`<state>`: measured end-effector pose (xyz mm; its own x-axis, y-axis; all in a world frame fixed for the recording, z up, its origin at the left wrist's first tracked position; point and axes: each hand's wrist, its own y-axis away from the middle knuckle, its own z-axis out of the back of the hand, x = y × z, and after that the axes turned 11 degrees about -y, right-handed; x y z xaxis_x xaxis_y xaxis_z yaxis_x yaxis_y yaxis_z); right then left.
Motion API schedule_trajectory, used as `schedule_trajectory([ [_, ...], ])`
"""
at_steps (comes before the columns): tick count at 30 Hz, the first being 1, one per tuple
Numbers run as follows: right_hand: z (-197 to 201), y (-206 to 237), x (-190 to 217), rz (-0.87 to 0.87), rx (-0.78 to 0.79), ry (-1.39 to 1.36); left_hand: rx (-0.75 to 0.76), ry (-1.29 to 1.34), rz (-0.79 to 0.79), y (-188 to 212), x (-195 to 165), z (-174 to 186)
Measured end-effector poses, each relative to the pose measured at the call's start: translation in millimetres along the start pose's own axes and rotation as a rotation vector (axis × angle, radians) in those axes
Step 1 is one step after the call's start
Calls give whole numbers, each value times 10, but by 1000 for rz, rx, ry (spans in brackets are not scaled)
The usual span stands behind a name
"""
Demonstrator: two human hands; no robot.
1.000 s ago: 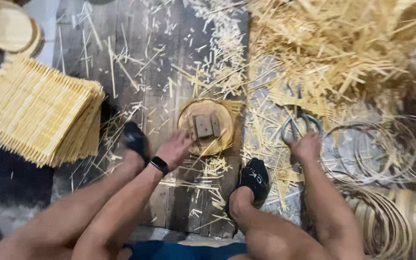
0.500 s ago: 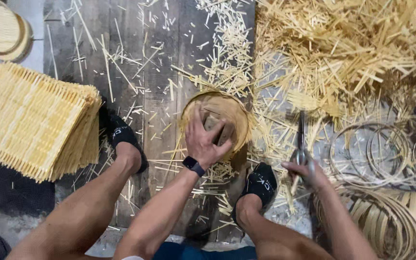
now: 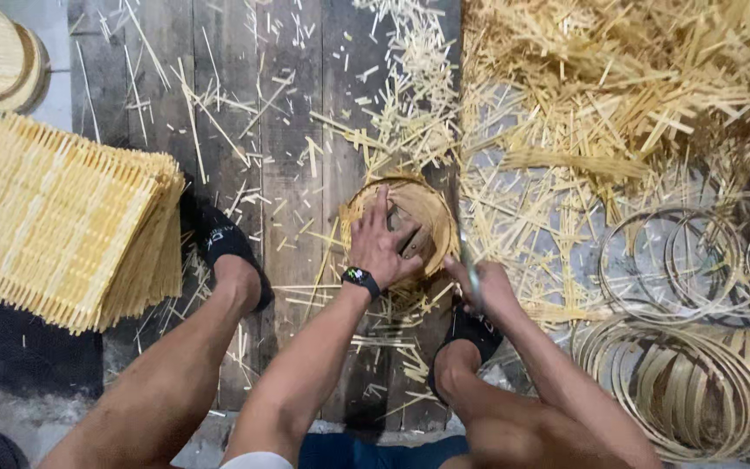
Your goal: The person sits on the floor assembling bamboo steamer baskets. They place a square woven bamboo mat over a round wooden base, fit a bent bamboo rim around it, press the parts together with a wooden form, and trim the excess mat strips with scissors, setting finished baskets aside.
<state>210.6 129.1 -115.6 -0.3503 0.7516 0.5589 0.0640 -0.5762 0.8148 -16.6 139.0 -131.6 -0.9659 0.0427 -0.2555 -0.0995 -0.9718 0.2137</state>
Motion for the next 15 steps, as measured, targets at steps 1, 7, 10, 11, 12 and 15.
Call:
schedule_trajectory([
  [1, 66, -1, -4, 22, 20, -64, 24, 1, 18, 8, 3, 15],
  [7, 503, -161, -146, 565, -313, 689, -110, 98, 94, 82, -75, -55],
  [10, 553, -359, -134, 778, -440, 1038, -123, 133, 121, 81, -185, -155],
  [11, 565, -408, -124, 781, -457, 1117, -110, 105, 91, 80, -208, -186],
  [12, 581, -442, -97, 697, -439, 1088, -122, 128, 94, 73, -223, -213],
  [15, 643, -513, -48, 500, -354, 1061, -151, 162, 62, 73, -210, -255],
])
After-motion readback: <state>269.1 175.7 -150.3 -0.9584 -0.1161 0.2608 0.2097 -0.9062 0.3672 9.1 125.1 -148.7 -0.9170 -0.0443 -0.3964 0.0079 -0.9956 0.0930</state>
